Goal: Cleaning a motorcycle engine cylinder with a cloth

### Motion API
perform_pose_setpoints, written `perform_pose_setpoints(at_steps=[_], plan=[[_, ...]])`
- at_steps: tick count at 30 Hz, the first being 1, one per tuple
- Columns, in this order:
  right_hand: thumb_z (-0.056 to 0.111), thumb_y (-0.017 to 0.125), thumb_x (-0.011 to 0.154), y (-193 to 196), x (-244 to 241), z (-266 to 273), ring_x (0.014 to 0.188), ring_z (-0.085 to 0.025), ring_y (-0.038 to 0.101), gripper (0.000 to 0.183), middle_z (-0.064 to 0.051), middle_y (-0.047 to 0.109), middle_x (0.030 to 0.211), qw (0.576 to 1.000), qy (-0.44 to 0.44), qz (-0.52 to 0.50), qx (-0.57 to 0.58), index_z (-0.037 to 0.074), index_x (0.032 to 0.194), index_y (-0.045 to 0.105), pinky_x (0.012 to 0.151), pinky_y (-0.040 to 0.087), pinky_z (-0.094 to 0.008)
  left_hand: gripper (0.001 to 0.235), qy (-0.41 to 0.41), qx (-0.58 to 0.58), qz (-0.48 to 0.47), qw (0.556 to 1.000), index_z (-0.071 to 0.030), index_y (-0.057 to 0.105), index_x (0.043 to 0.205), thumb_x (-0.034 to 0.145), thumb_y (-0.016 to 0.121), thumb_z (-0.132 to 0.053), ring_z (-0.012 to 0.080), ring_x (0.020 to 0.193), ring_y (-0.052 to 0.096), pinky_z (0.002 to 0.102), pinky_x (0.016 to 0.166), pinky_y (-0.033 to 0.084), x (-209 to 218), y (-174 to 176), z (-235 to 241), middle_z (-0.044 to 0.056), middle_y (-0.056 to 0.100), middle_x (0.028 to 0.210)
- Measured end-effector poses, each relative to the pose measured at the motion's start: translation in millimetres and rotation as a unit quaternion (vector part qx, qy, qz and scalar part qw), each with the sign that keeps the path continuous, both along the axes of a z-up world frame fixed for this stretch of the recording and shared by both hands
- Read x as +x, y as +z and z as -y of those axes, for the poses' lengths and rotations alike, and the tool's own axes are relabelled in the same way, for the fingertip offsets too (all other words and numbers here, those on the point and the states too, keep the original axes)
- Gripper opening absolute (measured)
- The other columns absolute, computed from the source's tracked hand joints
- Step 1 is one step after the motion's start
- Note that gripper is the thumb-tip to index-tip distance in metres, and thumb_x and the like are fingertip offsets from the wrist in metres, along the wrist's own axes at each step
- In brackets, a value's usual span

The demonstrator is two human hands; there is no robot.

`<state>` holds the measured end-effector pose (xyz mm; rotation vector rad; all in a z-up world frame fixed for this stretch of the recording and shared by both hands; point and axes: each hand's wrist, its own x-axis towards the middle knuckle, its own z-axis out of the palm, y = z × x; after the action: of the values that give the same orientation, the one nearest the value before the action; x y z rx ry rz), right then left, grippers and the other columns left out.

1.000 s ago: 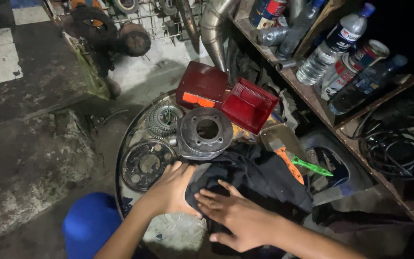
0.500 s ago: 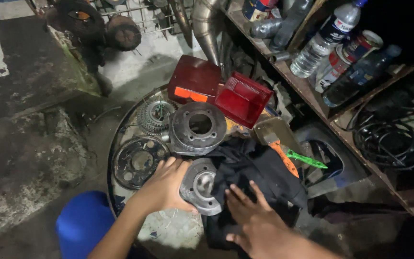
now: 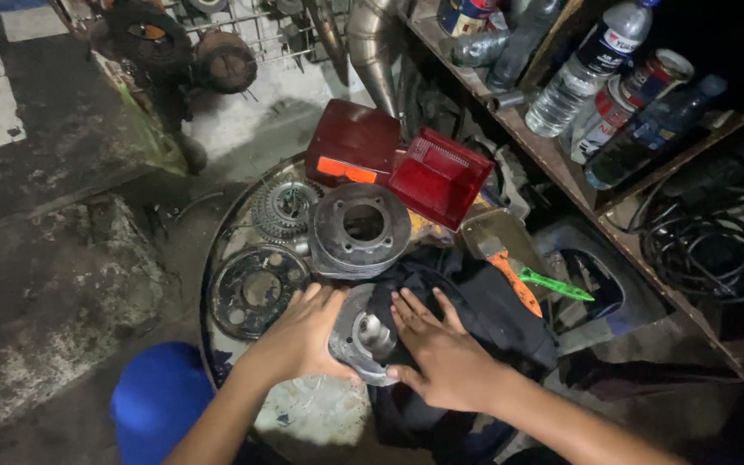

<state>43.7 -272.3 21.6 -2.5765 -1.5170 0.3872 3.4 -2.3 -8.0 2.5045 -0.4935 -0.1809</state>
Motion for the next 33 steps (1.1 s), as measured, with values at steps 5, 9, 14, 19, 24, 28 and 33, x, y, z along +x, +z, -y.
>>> perform_pose_setpoints(at_steps=[5,9,14,19,24,28,33], plan=[[0.051,0.055,0.1,4.7,-0.8,-26.2,0.155,-0.043,0.018,0.084,-0.033,0.026,0.163,0.999,0.032,-0.001,0.042,-0.011,0.152,0.033,0.12,0.002,-0.066,0.119,-0.001,0.015,-0.015,1.0,-0.004,0.044,0.136,0.051,0.095,-0.069,0.0352,0.115,0.047,0.048,0.098,0.037,-0.1,-0.1,-0.9,0.016,0.055,0.122],[0.05,0.054,0.099,16.9,-7.3,-40.4,0.156,-0.042,0.019,0.084,-0.034,0.028,0.162,0.992,0.086,-0.043,0.081,-0.012,0.152,0.035,0.119,0.0,-0.066,0.107,-0.003,0.053,-0.082,0.995,-0.003,0.046,0.128,0.059,0.095,-0.069,0.0344,0.117,0.045,0.055,0.106,0.035,-0.1,9.4,1.1,0.015,0.054,0.121],[0.051,0.053,0.099,36.6,-13.9,-38.5,0.156,-0.04,0.02,0.084,-0.033,0.029,0.163,0.986,0.151,-0.066,0.027,-0.013,0.151,0.037,0.119,0.002,-0.066,0.111,0.001,0.033,-0.04,0.999,-0.004,0.044,0.14,0.056,0.097,-0.055,0.0347,0.116,0.046,0.048,0.099,0.037,0.2,4.9,-2.5,0.016,0.057,0.119],[0.057,0.048,0.101,44.7,-30.0,-20.5,0.155,-0.038,0.019,0.086,-0.032,0.026,0.164,0.982,0.166,-0.08,-0.027,-0.013,0.151,0.037,0.119,-0.001,-0.065,0.128,-0.001,0.038,-0.024,0.999,-0.004,0.039,0.15,0.054,0.096,-0.067,0.0392,0.123,0.044,0.053,0.105,0.034,0.5,0.7,-1.8,0.019,0.057,0.127],[0.063,0.046,0.103,0.2,-47.4,12.4,0.148,-0.05,0.029,0.087,-0.038,0.041,0.152,0.989,0.149,-0.001,-0.009,-0.015,0.142,0.047,0.119,0.004,-0.07,0.126,0.005,0.026,0.026,0.999,-0.007,0.045,0.145,0.05,0.091,-0.076,0.0393,0.114,0.05,0.051,0.099,0.038,0.9,-6.5,-3.9,0.02,0.062,0.122],[0.067,0.059,0.1,-17.9,-46.1,28.4,0.151,-0.048,0.022,0.102,-0.039,0.03,0.156,0.995,0.083,0.012,-0.056,-0.018,0.149,0.032,0.122,-0.005,-0.064,0.126,0.004,-0.001,0.007,1.0,-0.01,0.043,0.148,0.05,0.089,-0.076,0.0364,0.116,0.049,0.05,0.1,0.037,0.9,4.5,-1.9,0.015,0.061,0.126],[0.064,0.043,0.106,-19.6,-30.2,29.5,0.153,-0.045,0.019,0.089,-0.037,0.03,0.158,0.993,0.051,0.091,-0.053,-0.014,0.149,0.034,0.12,0.002,-0.068,0.135,0.013,0.024,0.002,1.0,-0.006,0.037,0.152,0.051,0.093,-0.076,0.0424,0.127,0.044,0.055,0.107,0.032,1.9,-11.8,-1.3,0.021,0.053,0.139]])
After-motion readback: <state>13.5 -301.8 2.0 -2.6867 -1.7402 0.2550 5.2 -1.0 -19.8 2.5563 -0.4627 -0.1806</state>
